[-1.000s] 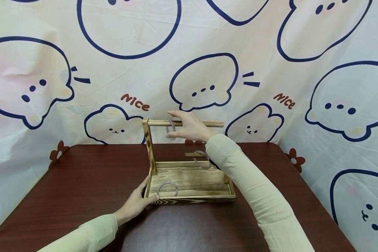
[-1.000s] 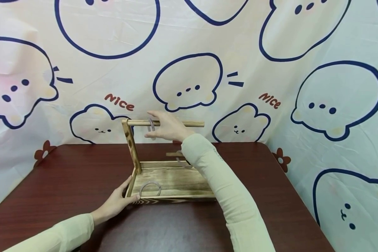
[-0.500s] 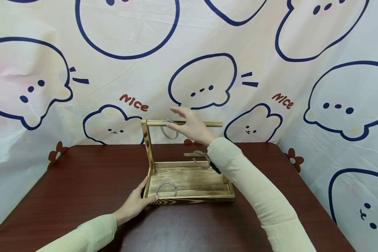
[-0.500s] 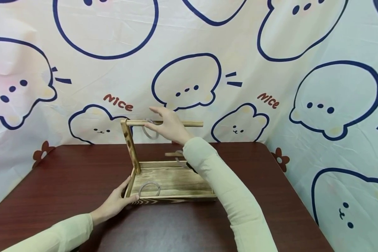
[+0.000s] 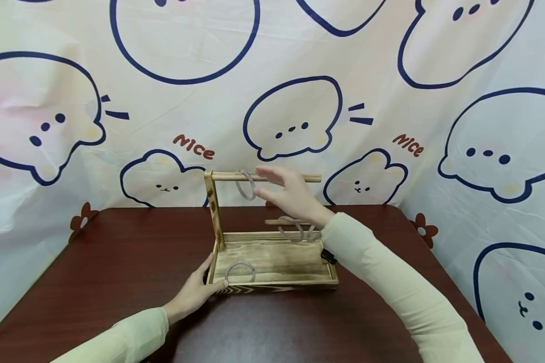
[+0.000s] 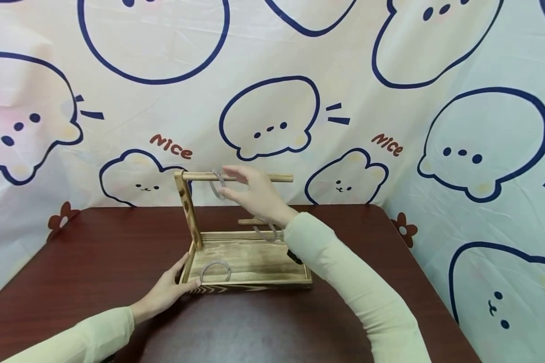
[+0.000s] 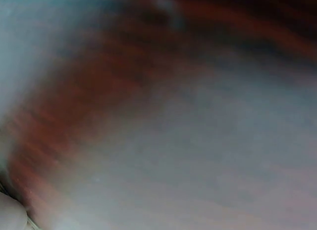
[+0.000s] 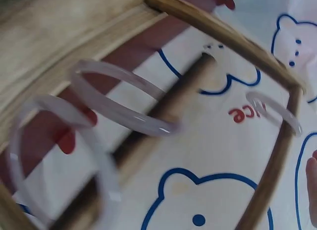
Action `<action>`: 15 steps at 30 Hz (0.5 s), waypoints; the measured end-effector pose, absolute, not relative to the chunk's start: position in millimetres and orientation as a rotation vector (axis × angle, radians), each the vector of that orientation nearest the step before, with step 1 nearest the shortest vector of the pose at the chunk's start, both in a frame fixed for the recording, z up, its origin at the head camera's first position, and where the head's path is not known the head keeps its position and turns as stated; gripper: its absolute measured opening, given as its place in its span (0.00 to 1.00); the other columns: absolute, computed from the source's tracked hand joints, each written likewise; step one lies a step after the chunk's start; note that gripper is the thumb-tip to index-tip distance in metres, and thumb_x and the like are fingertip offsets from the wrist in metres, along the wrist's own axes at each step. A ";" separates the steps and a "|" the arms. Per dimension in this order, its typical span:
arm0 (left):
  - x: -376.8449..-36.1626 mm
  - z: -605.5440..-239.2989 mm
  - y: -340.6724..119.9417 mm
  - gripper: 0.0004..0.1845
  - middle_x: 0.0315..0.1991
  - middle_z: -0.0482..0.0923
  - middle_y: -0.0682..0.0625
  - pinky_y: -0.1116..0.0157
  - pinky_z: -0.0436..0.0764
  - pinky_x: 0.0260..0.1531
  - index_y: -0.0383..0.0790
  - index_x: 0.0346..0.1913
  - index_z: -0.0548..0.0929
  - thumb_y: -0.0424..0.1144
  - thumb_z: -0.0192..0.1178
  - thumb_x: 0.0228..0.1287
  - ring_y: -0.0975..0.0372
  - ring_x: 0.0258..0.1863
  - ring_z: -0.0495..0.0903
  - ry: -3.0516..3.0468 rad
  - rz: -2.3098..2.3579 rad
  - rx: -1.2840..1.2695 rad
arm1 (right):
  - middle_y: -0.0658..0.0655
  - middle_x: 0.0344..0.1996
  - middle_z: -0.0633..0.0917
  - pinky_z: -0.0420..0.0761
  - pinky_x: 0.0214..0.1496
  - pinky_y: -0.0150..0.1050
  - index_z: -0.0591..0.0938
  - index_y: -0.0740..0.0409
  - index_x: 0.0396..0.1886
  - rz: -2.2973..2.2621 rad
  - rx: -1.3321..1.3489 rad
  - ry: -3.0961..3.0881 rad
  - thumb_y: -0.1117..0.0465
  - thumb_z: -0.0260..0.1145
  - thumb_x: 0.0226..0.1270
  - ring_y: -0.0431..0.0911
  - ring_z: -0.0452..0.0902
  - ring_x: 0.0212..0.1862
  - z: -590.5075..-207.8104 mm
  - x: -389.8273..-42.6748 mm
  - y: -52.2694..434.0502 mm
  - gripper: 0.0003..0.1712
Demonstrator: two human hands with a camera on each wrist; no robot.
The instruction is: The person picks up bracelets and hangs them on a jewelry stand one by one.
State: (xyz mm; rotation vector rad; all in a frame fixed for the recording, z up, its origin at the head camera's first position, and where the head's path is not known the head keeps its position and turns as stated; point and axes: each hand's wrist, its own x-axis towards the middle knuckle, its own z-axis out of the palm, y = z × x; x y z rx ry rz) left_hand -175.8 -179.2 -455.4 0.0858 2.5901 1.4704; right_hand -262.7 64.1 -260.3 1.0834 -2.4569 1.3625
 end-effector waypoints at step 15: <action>-177.4 -460.0 -178.5 0.49 0.73 0.41 0.41 0.45 0.51 0.65 0.43 0.73 0.42 0.47 0.62 0.58 0.49 0.71 0.41 2.597 1.514 0.101 | 0.56 0.53 0.80 0.76 0.55 0.41 0.76 0.57 0.57 1.489 1.159 -2.549 0.57 0.62 0.64 0.46 0.75 0.55 -314.5 -234.8 100.1 0.22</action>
